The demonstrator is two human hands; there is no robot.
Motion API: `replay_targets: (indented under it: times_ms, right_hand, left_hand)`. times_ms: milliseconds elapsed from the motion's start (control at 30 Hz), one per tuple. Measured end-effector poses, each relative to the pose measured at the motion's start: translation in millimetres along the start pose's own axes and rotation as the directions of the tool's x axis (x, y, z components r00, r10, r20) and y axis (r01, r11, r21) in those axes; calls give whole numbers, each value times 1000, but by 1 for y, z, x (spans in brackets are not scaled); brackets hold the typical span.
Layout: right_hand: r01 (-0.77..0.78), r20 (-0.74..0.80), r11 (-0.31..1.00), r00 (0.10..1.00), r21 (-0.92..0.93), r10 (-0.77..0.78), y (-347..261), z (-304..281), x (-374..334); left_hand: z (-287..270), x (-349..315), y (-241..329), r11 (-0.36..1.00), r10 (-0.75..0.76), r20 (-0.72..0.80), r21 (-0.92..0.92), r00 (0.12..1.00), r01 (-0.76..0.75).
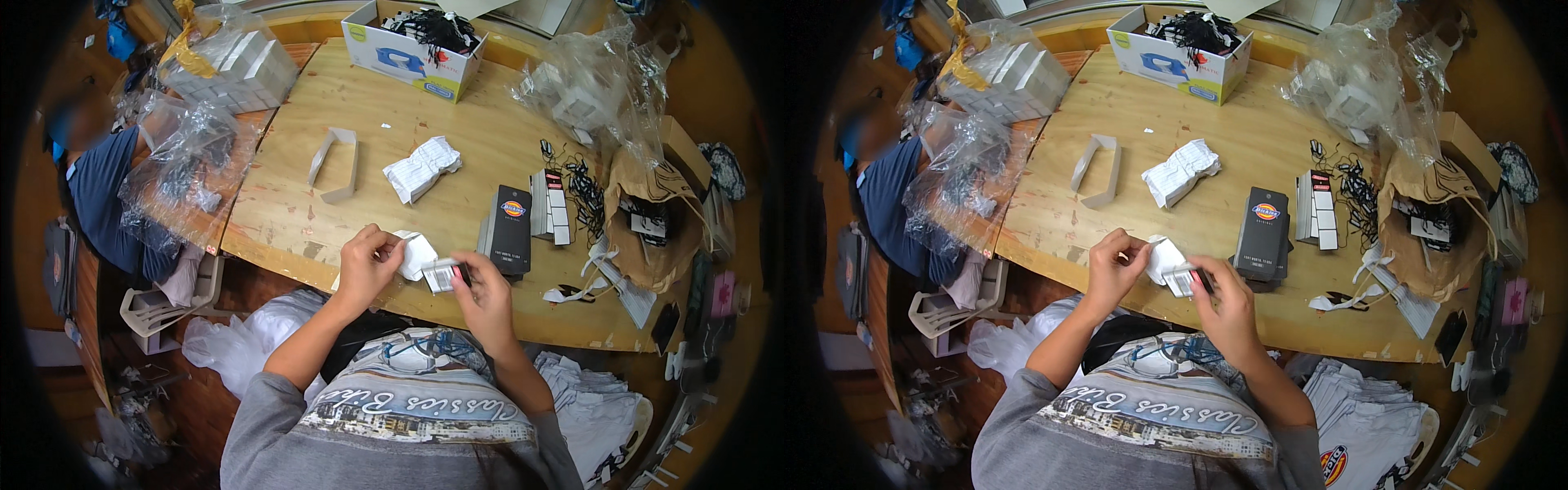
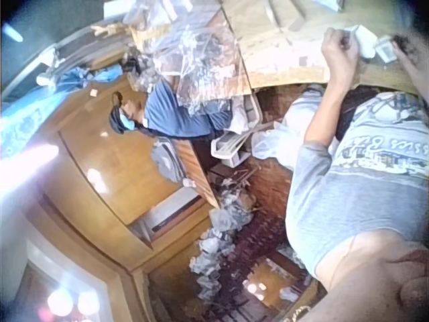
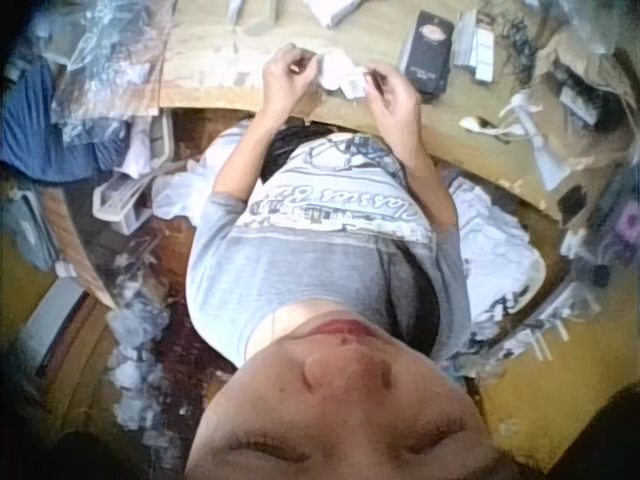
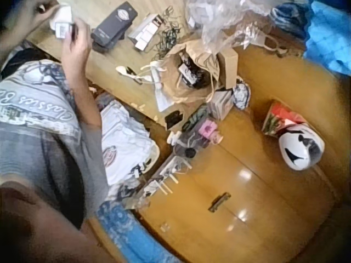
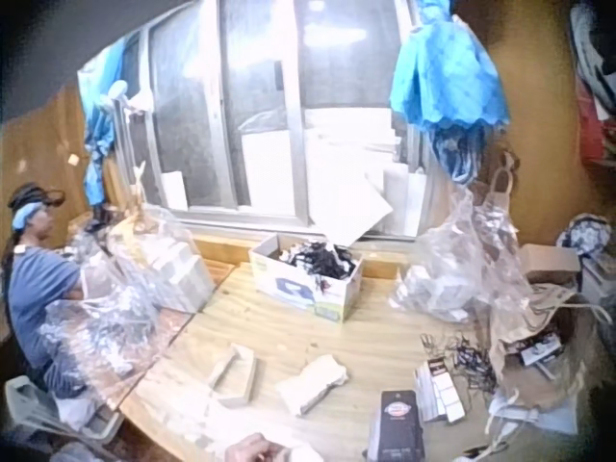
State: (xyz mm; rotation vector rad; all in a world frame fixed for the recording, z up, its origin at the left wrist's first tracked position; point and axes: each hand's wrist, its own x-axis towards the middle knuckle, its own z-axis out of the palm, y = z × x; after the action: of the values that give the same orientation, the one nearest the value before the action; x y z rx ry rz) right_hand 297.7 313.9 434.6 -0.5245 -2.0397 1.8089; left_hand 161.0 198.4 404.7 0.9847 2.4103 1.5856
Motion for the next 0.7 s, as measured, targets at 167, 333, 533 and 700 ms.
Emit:
replay_targets:
  times_ms: [167, 333, 533, 700]
  right_hand:
    - [44, -120, 998, 992, 44, -38, 20, 20, 25]
    - [53, -23, 982, 998, -184, -58, 19, 23, 33]
    - [64, -12, 965, 998, -255, -70, 24, 28, 37]
    - [115, -14, 936, 992, -333, -126, 27, 35, 37]
  left_hand:
    - [-4, -1, -1, 1000, 6, 14, -20, 1000, -6]
    - [-6, -9, -9, 992, -102, 75, -72, 992, 107]
    - [-1, -25, -15, 977, 182, 70, 99, 981, -189]
    - [13, -33, -35, 962, 268, 56, 38, 962, -270]
